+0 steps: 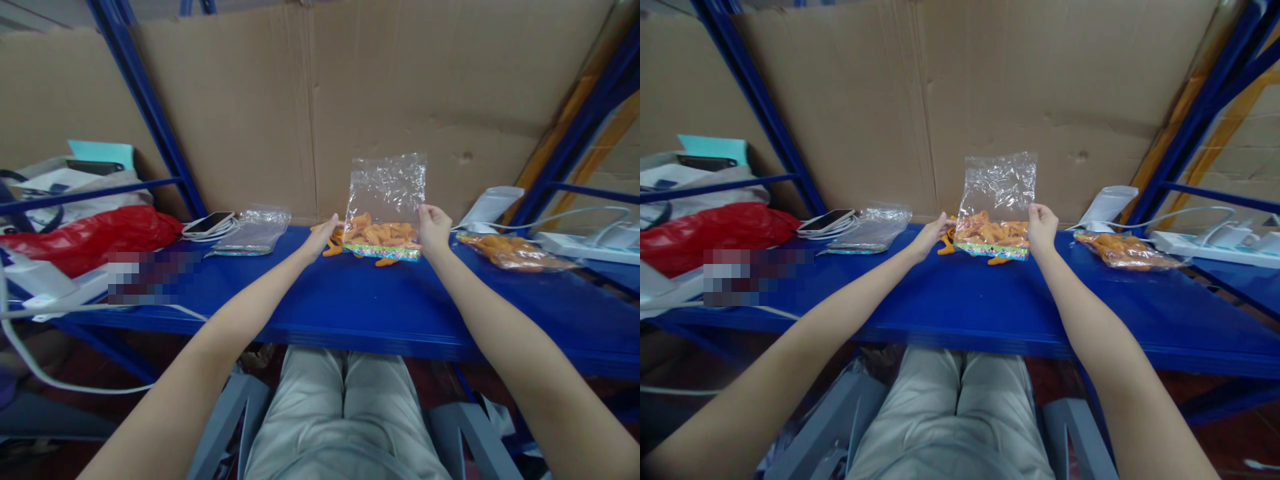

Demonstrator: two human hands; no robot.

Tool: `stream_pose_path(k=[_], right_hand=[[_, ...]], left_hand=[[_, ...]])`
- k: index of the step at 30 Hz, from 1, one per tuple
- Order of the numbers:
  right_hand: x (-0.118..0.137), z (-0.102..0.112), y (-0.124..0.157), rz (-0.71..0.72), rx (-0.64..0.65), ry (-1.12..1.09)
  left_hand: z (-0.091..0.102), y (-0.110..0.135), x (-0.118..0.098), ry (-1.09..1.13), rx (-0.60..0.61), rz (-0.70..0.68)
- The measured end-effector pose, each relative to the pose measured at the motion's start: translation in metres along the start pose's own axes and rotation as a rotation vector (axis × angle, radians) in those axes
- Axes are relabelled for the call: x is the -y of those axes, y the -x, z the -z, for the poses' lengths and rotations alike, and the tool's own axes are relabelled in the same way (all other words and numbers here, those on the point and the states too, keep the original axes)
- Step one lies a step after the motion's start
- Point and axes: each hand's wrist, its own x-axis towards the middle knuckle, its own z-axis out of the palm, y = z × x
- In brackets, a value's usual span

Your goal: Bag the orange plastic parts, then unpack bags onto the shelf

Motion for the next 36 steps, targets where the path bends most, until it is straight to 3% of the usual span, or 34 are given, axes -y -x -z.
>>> stream_pose_path(k=[4, 7, 11, 15, 21, 26, 32, 36], right_hand=[[0.01, -0.008, 0.01, 0.11, -0.017, 0.051], [0.017, -0.013, 0.016, 0.147, -0.026, 0.075], [0.024, -0.016, 0.022, 0.199, -0.032, 0.094], [0.028, -0.018, 0.027, 0.252, -0.043, 0.109], [0.032, -0.024, 0.033, 0.241, -0.052, 0.066], [0.036, -0.031, 0.043, 0.221, 0.0, 0.034], [0.043, -0.032, 0.055, 0.108, 0.161, -0.008], [0.045, -0.03, 0.053, 0.05, 0.247, -0.037]], left_hand=[[-0.005, 0.005, 0.006, -0.075, 0.013, -0.081], [-0.005, 0.005, 0.011, -0.231, -0.103, -0.13], [-0.002, 0.01, 0.006, -0.482, -0.198, -0.347], [-0.011, 0.025, -0.005, -0.704, -0.072, -0.552], [-0.039, 0.042, -0.007, -0.934, 0.062, -0.716], [-0.038, 0.036, 0.0, -0.998, 0.064, -0.71], [-0.02, 0.026, 0.0, -0.991, 0.061, -0.625], [-0.001, 0.017, -0.006, -0.998, -0.017, -0.585]])
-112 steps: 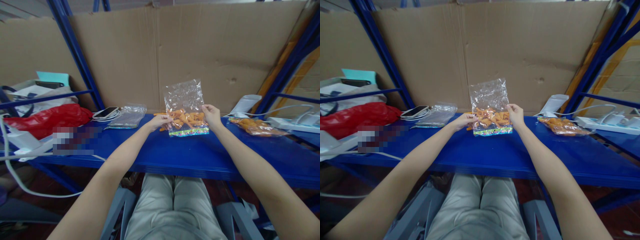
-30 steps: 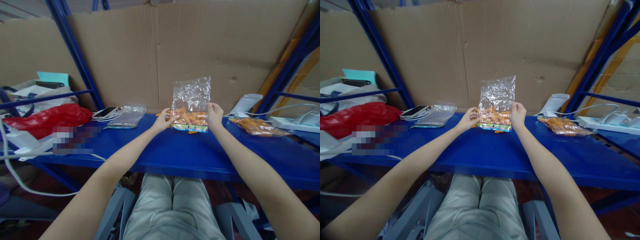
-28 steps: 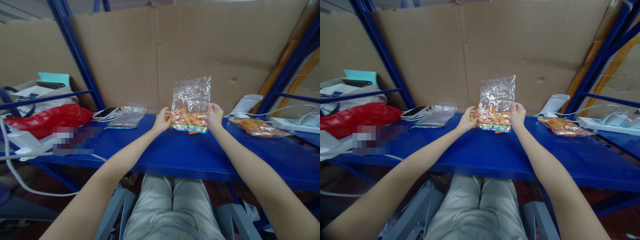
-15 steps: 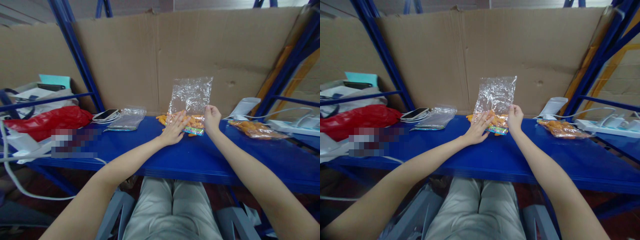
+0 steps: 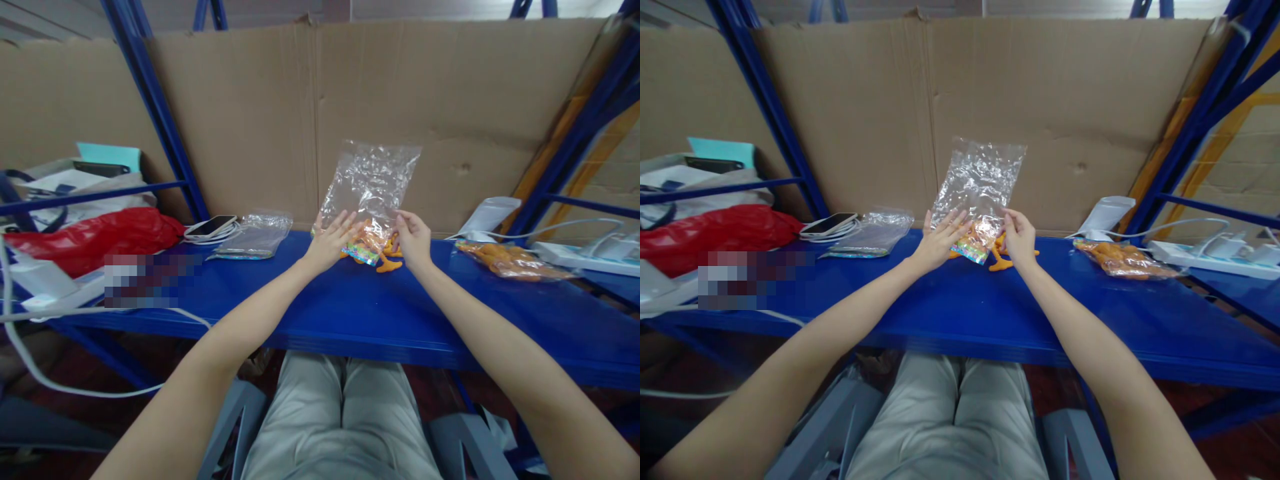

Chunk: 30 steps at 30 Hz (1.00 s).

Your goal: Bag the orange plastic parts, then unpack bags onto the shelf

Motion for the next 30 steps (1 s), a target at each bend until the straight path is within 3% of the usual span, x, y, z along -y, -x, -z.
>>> stream_pose_path(k=[5, 11, 15, 19, 24, 30], right_hand=[[-0.003, 0.002, -0.005, -0.076, 0.042, -0.029], [-0.004, 0.003, -0.006, -0.124, 0.033, -0.015], [-0.003, 0.004, -0.005, -0.127, 0.053, -0.013], [-0.001, 0.004, -0.004, -0.144, 0.069, 0.012], [0.0, 0.004, -0.002, -0.171, 0.087, 0.039], [-0.001, 0.004, -0.001, -0.185, 0.112, 0.082]], left_hand=[[0.034, 0.002, 0.041, -0.071, -0.134, 0.248], [0.069, 0.028, 0.093, -0.123, -0.26, 0.644], [0.07, 0.046, 0.113, -0.135, -0.17, 0.887], [0.06, 0.054, 0.119, -0.099, -0.052, 1.032], [0.059, 0.049, 0.123, -0.104, -0.028, 1.068], [0.089, 0.055, 0.146, -0.247, 0.047, 0.949]])
